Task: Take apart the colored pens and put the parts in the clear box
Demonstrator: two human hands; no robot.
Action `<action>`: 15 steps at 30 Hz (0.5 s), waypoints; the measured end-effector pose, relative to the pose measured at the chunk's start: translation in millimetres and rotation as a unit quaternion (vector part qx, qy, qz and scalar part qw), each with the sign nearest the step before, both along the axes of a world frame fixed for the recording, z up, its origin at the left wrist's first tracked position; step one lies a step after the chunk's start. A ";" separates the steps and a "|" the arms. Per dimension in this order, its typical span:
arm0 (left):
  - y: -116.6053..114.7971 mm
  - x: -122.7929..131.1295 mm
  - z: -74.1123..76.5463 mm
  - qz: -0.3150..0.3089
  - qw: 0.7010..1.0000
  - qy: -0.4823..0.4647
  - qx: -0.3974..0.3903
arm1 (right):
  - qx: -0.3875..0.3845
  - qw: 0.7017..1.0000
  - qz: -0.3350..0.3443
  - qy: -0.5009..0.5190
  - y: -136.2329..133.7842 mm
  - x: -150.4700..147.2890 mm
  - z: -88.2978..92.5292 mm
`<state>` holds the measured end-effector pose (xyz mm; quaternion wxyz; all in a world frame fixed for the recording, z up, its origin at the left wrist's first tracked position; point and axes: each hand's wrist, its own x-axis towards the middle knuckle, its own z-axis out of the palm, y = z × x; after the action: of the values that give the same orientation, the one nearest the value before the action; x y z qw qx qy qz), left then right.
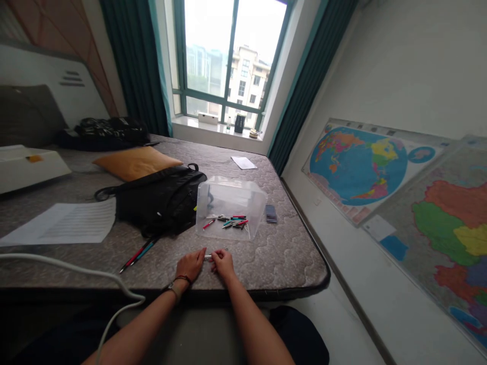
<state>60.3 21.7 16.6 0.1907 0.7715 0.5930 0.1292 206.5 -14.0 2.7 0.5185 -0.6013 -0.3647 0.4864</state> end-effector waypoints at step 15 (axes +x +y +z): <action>-8.5 -1.6 19.2 -0.025 0.998 -0.050 -0.009 | 0.041 0.989 -0.120 0.072 -2.5 7.1 -2.6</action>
<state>58.7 13.2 35.8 0.2299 0.7767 0.5649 0.1572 213.6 -16.5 0.1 0.6220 -0.5822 -0.2713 0.4478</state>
